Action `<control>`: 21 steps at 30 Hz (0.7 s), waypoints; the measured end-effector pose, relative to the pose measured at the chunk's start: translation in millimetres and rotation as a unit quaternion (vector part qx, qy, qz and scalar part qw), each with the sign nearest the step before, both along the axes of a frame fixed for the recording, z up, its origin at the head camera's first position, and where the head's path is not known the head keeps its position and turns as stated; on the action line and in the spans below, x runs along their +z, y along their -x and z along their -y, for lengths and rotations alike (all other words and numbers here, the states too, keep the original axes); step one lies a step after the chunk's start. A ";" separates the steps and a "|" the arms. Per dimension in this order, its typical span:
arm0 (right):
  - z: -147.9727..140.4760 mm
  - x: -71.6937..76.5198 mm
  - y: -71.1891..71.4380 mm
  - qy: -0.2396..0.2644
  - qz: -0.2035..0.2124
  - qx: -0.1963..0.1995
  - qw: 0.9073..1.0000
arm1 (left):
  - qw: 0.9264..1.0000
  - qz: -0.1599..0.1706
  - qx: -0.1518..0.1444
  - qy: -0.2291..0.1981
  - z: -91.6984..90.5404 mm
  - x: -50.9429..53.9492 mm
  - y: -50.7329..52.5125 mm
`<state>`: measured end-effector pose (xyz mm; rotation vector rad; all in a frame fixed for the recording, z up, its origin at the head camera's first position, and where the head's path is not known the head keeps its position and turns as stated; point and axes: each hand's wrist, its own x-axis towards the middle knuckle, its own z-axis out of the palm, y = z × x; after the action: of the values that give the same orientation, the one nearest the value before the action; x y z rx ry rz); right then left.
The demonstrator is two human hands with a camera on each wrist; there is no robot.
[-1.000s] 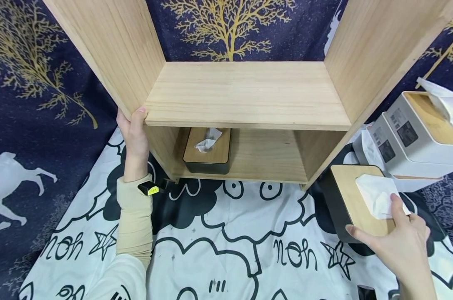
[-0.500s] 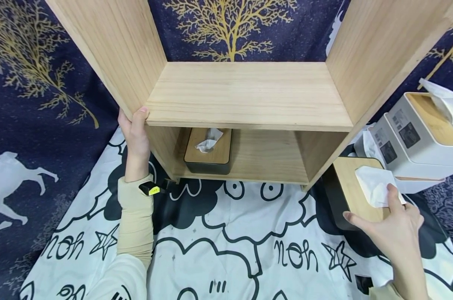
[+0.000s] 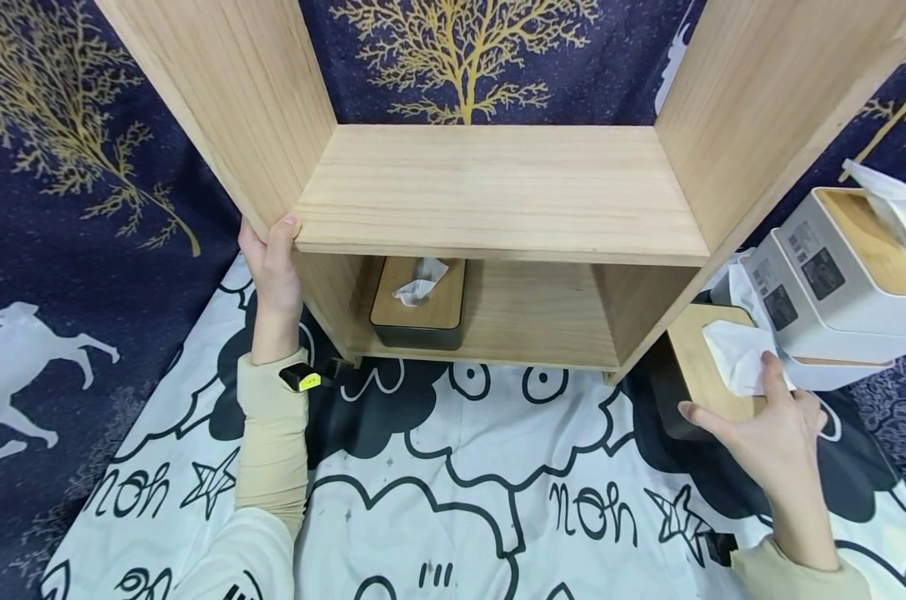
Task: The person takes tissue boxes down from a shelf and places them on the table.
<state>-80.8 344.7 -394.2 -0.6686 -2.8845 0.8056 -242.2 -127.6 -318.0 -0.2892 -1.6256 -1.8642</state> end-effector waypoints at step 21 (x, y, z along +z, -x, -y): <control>-9.8 -9.7 24.9 0.042 0.022 -0.004 0.999 | 1.000 0.001 0.002 0.013 0.4 -0.3 -0.3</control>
<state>-105.7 354.5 -403.9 -0.7153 -2.8998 0.9259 -241.9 -127.9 -318.3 -0.2945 -1.6513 -1.8434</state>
